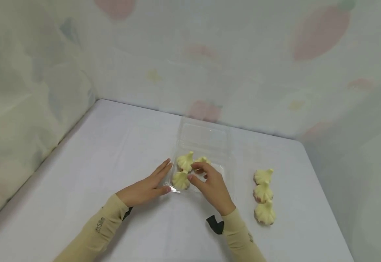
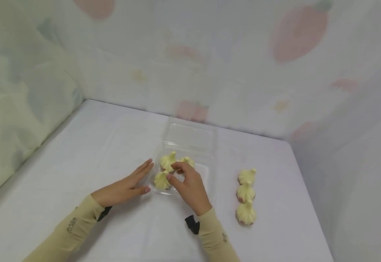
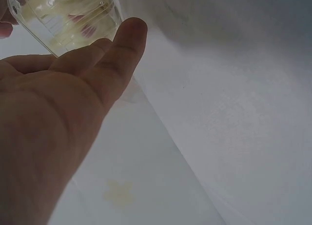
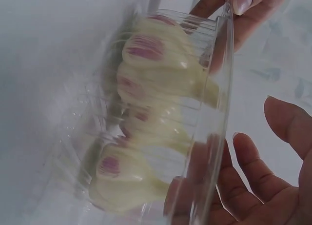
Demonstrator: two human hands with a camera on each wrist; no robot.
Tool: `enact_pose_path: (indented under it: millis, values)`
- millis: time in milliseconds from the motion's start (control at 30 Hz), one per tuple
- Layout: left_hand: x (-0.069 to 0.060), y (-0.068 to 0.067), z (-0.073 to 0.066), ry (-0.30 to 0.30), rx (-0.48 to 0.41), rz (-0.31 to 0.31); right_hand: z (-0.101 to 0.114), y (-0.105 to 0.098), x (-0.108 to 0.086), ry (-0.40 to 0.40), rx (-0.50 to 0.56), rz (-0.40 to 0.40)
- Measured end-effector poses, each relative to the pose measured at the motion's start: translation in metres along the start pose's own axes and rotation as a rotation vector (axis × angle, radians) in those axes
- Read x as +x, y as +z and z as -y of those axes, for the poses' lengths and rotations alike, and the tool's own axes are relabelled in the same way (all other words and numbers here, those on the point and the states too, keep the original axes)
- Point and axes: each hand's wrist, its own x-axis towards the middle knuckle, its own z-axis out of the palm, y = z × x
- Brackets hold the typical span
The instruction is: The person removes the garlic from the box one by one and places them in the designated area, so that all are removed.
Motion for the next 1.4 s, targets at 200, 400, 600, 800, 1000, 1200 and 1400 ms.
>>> enact_pose_path:
  millis: [200,400,600,800,1000,1200,1400]
  values:
    - [0.000,0.001,0.000,0.003,-0.005,0.000,0.000,0.004,0.001,0.025,-0.033,0.019]
    - [0.000,0.000,0.000,0.005,-0.004,-0.001,0.001,0.007,0.002,0.032,-0.038,0.038]
    - [0.001,0.000,0.001,0.006,-0.009,0.000,0.001,0.011,0.005,0.046,-0.058,0.084]
    - [0.002,0.000,0.000,0.008,-0.005,0.002,0.000,0.014,0.008,0.021,-0.070,0.140]
    - [0.002,0.000,0.000,0.008,-0.003,0.006,-0.004,0.018,0.008,0.003,-0.094,0.190]
    - [0.002,0.001,0.003,0.012,0.001,0.001,-0.006,0.020,0.010,-0.022,-0.125,0.218]
    - [0.003,0.003,0.006,0.017,0.002,-0.003,-0.006,0.020,0.010,-0.022,-0.133,0.228]
